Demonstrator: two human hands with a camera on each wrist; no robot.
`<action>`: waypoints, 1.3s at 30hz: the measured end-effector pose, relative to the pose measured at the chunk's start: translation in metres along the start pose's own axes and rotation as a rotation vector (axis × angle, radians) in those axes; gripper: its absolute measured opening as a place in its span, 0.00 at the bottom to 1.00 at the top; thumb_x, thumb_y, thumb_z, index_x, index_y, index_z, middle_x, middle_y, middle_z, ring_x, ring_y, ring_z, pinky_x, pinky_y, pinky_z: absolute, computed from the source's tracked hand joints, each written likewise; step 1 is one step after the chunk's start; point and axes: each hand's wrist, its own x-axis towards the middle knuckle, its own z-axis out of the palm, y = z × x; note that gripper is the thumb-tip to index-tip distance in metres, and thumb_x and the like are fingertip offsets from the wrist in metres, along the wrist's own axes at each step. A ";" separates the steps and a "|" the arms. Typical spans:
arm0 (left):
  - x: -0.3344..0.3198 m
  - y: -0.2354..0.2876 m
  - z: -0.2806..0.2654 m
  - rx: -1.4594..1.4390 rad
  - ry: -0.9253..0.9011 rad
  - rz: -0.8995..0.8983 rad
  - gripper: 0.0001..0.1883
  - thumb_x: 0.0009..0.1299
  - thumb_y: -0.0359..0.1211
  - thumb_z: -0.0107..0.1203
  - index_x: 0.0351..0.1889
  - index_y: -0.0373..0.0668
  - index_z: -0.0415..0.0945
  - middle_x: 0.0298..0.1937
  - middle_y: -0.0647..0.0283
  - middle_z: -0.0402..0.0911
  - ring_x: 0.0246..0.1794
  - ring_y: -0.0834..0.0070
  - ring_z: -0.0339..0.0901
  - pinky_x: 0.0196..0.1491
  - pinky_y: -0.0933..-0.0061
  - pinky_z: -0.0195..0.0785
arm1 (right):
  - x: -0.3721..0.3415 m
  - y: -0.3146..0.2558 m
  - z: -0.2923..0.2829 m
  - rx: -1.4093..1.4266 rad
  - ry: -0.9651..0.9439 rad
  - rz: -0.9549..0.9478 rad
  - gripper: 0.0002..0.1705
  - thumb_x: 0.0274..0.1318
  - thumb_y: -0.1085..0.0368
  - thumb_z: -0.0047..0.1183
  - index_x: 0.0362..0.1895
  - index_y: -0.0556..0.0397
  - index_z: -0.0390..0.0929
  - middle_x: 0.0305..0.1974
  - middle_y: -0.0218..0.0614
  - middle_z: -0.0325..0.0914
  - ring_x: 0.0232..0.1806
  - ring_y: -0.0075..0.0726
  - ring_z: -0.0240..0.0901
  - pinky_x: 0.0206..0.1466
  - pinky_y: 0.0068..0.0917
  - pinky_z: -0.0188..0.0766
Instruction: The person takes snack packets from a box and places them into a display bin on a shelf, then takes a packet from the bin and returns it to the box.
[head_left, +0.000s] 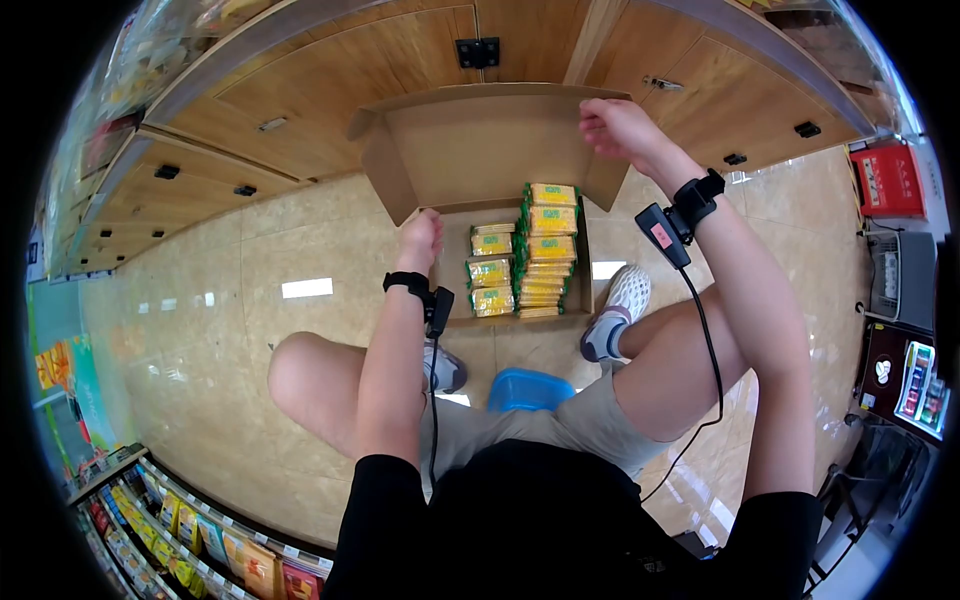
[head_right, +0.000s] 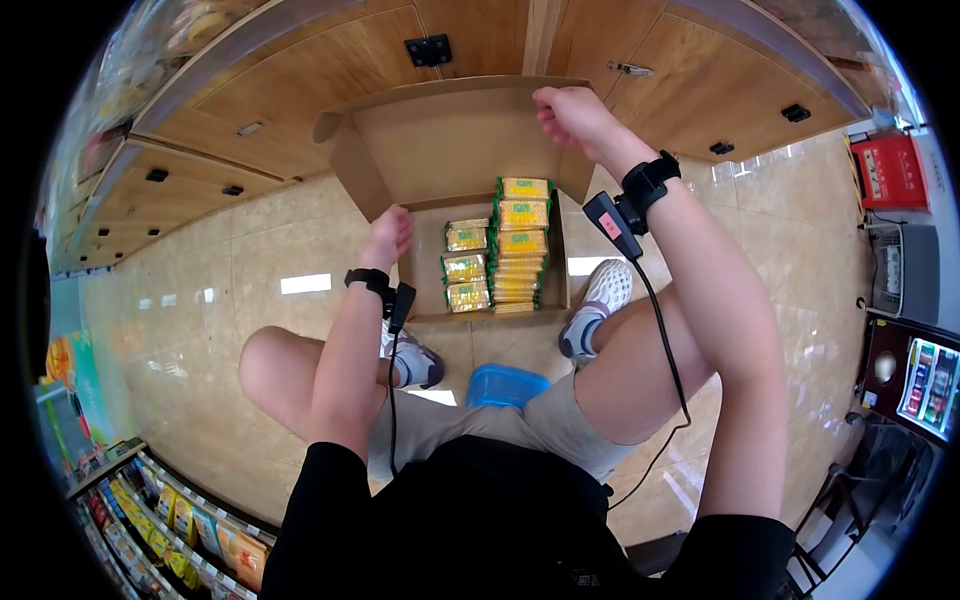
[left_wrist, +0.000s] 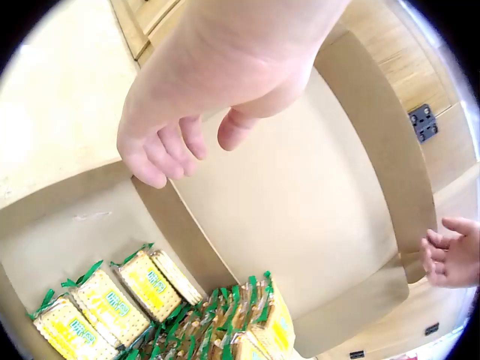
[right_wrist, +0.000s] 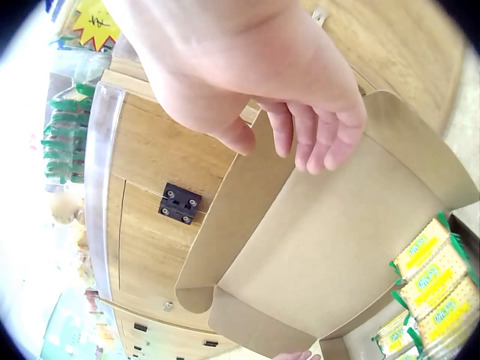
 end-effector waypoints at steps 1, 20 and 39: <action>0.009 -0.009 0.000 -0.009 -0.011 -0.022 0.10 0.62 0.40 0.52 0.36 0.47 0.72 0.31 0.69 0.75 0.31 0.77 0.69 0.36 0.67 0.64 | 0.000 0.001 -0.001 -0.019 -0.011 0.011 0.16 0.57 0.50 0.48 0.40 0.48 0.73 0.36 0.26 0.73 0.35 0.21 0.70 0.41 0.24 0.68; 0.132 -0.108 0.038 0.149 0.015 -0.076 0.19 0.56 0.44 0.58 0.36 0.37 0.78 0.37 0.60 0.78 0.38 0.71 0.73 0.42 0.67 0.65 | 0.012 0.017 0.002 -0.065 -0.005 0.123 0.16 0.58 0.52 0.48 0.43 0.48 0.73 0.37 0.26 0.75 0.38 0.21 0.70 0.42 0.23 0.68; 0.098 -0.093 0.058 0.463 0.137 0.105 0.23 0.56 0.45 0.58 0.41 0.35 0.80 0.42 0.49 0.81 0.46 0.59 0.79 0.50 0.68 0.67 | 0.010 0.020 0.007 -0.111 -0.065 0.103 0.19 0.57 0.50 0.49 0.43 0.49 0.72 0.38 0.26 0.74 0.38 0.20 0.69 0.43 0.24 0.66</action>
